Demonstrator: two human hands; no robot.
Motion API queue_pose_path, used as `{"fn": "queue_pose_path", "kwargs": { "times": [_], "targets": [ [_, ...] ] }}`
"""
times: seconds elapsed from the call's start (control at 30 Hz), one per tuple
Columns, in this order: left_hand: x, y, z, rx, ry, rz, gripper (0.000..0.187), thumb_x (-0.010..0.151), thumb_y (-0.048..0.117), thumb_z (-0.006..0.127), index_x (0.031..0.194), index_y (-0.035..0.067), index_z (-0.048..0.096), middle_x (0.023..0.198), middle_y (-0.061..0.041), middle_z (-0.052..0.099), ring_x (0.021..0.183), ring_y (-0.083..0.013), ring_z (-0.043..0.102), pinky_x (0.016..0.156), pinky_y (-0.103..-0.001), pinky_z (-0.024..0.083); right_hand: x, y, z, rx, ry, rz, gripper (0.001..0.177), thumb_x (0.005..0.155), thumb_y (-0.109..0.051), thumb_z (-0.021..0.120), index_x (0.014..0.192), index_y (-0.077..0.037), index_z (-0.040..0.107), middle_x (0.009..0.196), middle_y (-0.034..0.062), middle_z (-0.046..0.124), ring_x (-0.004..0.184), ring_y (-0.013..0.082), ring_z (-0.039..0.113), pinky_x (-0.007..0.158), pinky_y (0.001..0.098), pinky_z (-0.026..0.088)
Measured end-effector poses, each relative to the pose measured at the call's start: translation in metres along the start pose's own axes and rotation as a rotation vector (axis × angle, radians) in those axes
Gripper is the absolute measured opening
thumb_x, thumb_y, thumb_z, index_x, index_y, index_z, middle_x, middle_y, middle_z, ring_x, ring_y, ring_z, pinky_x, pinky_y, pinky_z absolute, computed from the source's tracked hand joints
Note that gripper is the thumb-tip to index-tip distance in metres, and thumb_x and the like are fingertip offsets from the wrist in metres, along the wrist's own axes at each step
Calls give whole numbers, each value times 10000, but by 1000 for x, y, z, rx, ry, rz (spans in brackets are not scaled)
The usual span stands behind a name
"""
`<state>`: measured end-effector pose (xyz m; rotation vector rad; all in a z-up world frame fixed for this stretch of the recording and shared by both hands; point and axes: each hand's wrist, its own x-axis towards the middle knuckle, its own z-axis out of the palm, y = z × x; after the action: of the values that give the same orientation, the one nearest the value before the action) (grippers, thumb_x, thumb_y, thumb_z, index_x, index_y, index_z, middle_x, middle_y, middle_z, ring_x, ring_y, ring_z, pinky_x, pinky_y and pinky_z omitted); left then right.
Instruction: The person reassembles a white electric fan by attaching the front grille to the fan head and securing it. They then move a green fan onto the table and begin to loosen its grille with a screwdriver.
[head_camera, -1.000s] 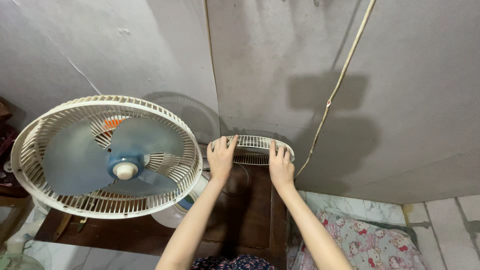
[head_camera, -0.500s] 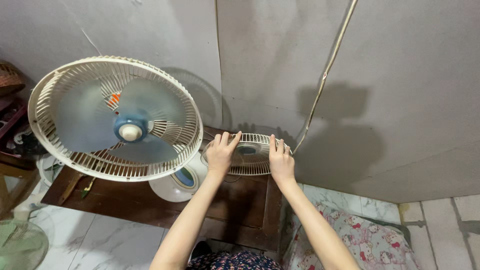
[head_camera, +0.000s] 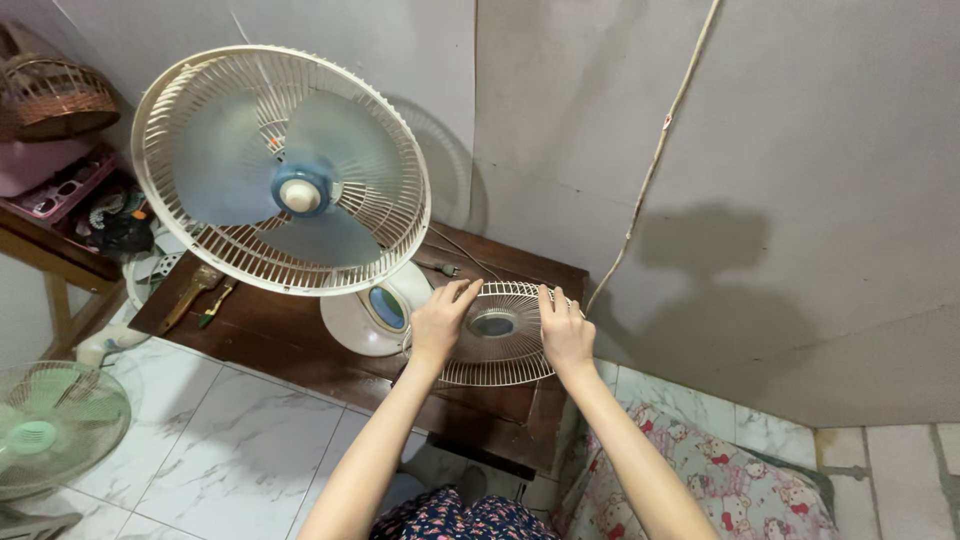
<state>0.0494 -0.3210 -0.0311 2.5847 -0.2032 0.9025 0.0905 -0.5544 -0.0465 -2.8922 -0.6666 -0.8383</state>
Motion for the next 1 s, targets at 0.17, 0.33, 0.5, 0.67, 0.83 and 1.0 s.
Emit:
{"fn": "queue_pose_path", "kwargs": {
  "times": [0.17,0.33,0.5,0.67,0.83,1.0],
  "targets": [
    [-11,-9,-18,29,-18,0,506,834,51,631,1294,252,695,1140,48,705,953,-162,704,624,-318,577,1,-14,-14,24,100,-47,466,783,-92,703,1248,-100,692,1158,141,738,883,272,746,601,360,601],
    [-22,-22,-37,17,57,-2,419,872,92,649,1259,246,697,1118,42,716,932,-161,722,634,-317,573,0,-31,-17,83,166,-25,227,922,-205,722,1112,-82,735,1064,104,764,791,212,746,584,339,579],
    [-34,-42,-69,32,32,-26,423,866,63,629,1237,250,708,1108,58,727,910,-154,733,636,-308,573,0,-56,-21,143,151,49,346,923,-363,727,1098,-65,730,1019,100,763,758,247,739,606,365,584],
    [-46,-64,-113,18,56,-98,357,889,89,631,1192,251,728,1076,73,737,847,-168,730,606,-320,556,-4,-87,-37,343,-158,348,463,914,-490,668,1198,-128,720,1069,96,759,910,331,732,761,457,572],
    [-65,-96,-161,-33,88,-149,319,912,112,642,1189,242,731,1071,62,734,815,-178,733,599,-319,556,-17,-113,-19,586,-599,662,567,915,-535,481,1383,-258,643,1156,113,772,1142,291,683,1004,438,494],
    [-91,-131,-204,-16,108,-151,344,906,85,632,1196,241,731,1119,73,741,868,-176,743,655,-310,577,-38,-142,22,1474,-483,643,644,990,-502,292,1379,-145,660,1455,120,659,1377,265,551,1162,409,362]
  ]
}}
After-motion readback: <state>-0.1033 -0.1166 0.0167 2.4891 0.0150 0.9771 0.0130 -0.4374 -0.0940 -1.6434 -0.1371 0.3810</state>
